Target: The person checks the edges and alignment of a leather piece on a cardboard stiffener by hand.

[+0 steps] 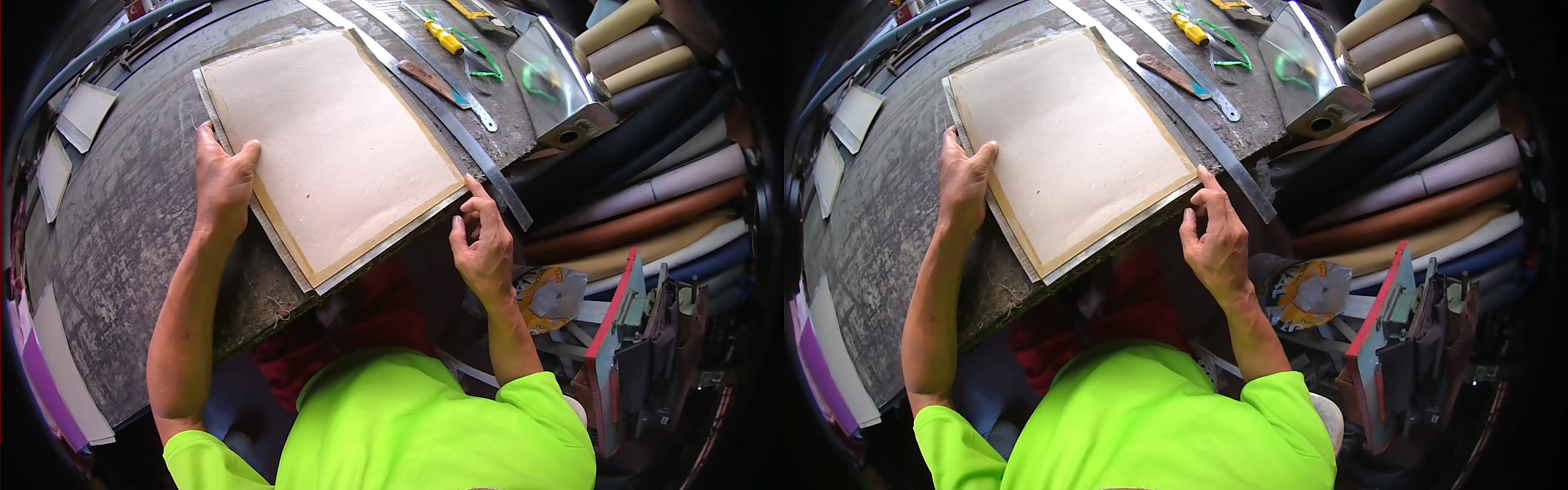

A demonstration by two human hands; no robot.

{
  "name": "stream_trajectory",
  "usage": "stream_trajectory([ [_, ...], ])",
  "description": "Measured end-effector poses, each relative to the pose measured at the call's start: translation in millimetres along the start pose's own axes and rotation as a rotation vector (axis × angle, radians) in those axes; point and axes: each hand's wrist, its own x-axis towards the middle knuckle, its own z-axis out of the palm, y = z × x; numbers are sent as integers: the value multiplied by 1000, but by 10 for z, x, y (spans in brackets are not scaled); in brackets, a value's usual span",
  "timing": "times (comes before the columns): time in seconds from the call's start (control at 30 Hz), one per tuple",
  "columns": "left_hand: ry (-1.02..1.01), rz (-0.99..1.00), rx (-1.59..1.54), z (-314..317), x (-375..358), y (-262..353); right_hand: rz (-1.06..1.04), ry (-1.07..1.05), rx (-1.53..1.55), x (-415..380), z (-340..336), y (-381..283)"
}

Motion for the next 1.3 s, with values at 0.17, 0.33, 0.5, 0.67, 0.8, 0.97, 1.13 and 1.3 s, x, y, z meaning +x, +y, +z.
stream_trajectory([
  [0.17,9,40,16,-18,13,-30,-139,-12,-319,-45,83,-82],
  [0.33,12,35,27,-2,11,-13,-363,-96,-121,-262,165,-511],
  [0.5,16,46,65,-12,16,-25,-497,-197,12,-419,317,-973],
  [0.67,7,31,26,-7,6,-1,-570,-257,166,-434,346,-1073],
  [0.8,5,36,19,6,-21,46,-477,-103,400,-325,414,-992],
  [0.97,10,27,61,-14,7,-12,-603,-395,158,-319,303,-1067],
  [1.13,5,31,31,4,5,24,-500,-336,414,-276,-1,-895],
  [1.3,10,51,47,-39,10,-42,-351,-248,-1,-386,74,-843],
])
